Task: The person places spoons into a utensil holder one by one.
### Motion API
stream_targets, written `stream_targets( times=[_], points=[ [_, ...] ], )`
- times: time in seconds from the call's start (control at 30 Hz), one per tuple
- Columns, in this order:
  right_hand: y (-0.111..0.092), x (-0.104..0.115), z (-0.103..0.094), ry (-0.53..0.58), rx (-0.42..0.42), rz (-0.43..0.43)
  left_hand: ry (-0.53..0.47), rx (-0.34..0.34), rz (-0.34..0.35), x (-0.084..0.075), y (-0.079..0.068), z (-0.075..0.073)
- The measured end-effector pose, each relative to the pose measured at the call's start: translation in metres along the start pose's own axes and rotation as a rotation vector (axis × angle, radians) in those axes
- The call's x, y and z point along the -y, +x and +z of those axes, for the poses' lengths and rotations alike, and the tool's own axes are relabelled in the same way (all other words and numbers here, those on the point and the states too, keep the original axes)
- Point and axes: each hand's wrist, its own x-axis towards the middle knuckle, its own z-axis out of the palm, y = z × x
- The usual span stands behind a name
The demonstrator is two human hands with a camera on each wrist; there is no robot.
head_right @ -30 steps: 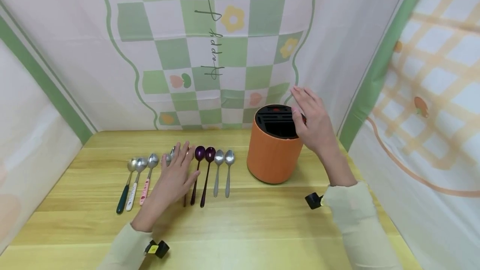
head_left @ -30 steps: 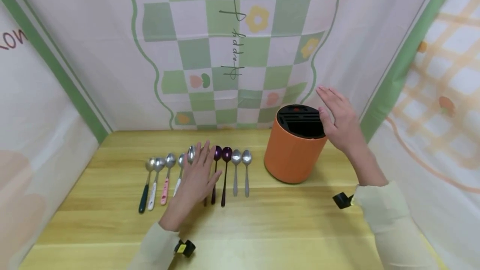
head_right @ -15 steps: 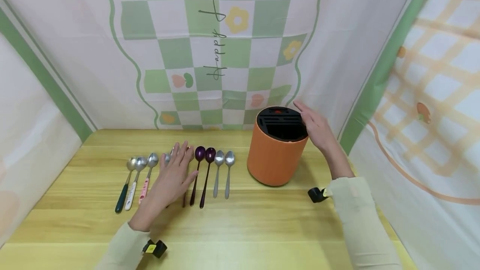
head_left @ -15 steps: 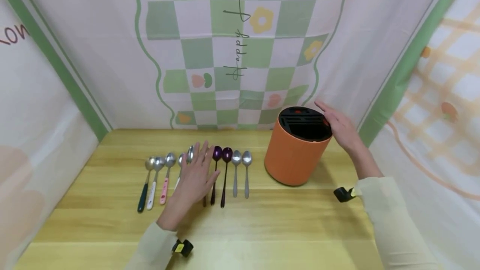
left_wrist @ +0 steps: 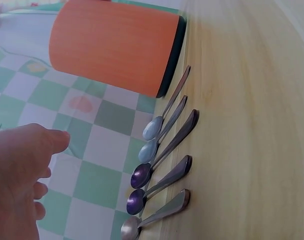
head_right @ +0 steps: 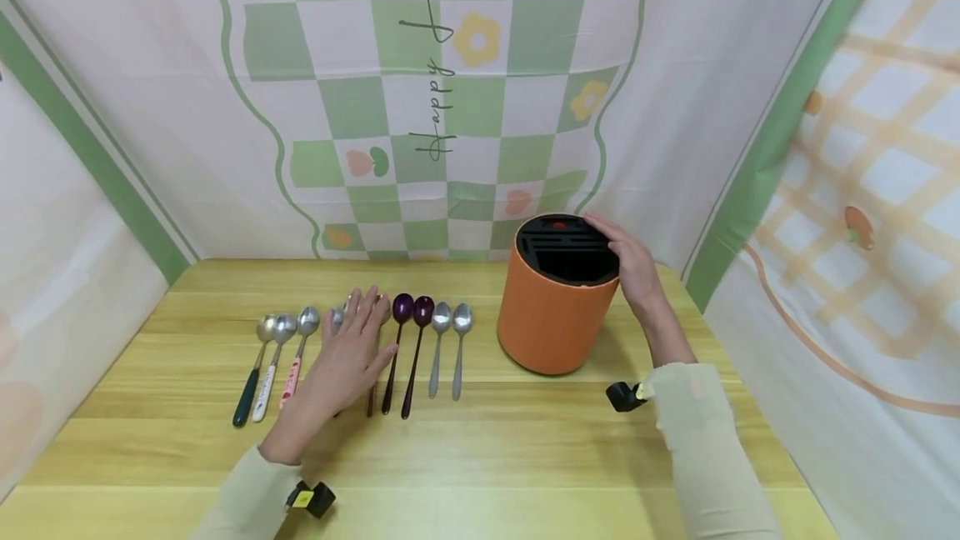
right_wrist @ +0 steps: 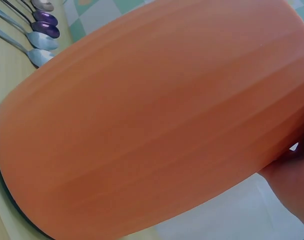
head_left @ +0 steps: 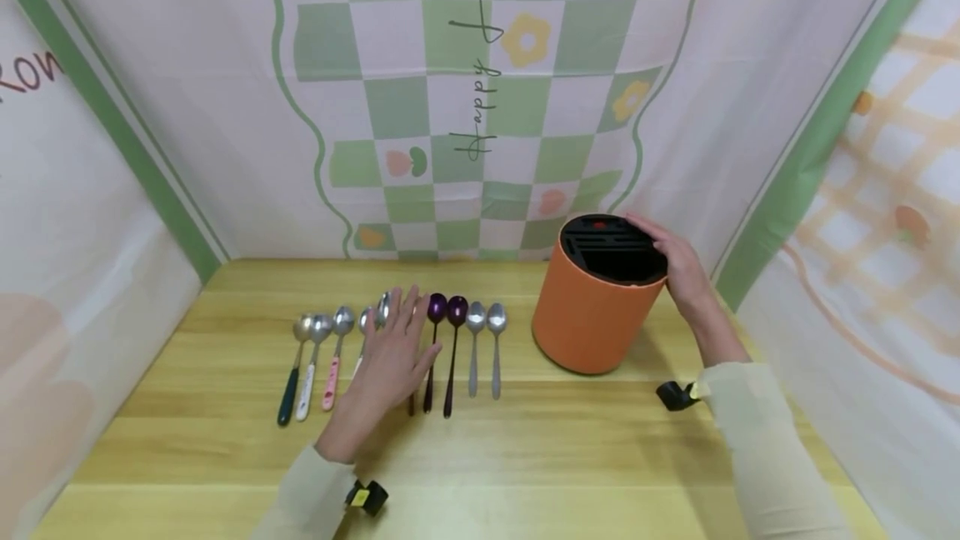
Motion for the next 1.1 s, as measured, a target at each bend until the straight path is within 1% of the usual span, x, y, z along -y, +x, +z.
stream_targets(
  times=[0.17,0.33,0.4,0.53,0.63,0.83,0.87,0.97,1.03,1.1],
  points=[
    [0.000,-0.003,0.001,-0.036,-0.037,0.041,0.001,-0.005,0.005,0.000,0.000,0.000],
    [-0.001,-0.003,0.002,-0.044,-0.062,0.048,-0.003,-0.004,0.006,0.002,-0.001,0.000],
    [-0.001,-0.003,0.003,-0.055,-0.071,0.050,-0.029,-0.012,0.006,0.003,0.000,-0.001],
    [-0.002,-0.003,0.003,-0.080,-0.081,0.062,-0.112,-0.025,-0.013,0.004,0.000,0.001],
    [-0.003,-0.002,0.003,-0.081,-0.084,0.073,-0.174,-0.018,-0.054,0.005,0.001,0.004],
    [-0.006,-0.002,0.003,-0.092,-0.066,0.084,-0.249,0.032,-0.161,0.007,0.002,0.007],
    [-0.006,-0.002,0.003,-0.094,-0.064,0.085,-0.276,0.046,-0.183,0.007,0.002,0.008],
    [-0.006,-0.002,0.003,-0.111,-0.063,0.079,-0.326,0.067,-0.229,0.009,0.006,0.008],
    [-0.006,-0.001,0.002,-0.120,-0.066,0.069,-0.352,0.099,-0.267,0.010,0.011,0.007],
    [-0.005,0.000,0.002,-0.130,-0.066,0.064,-0.348,0.134,-0.298,0.011,0.017,0.005]
  ],
)
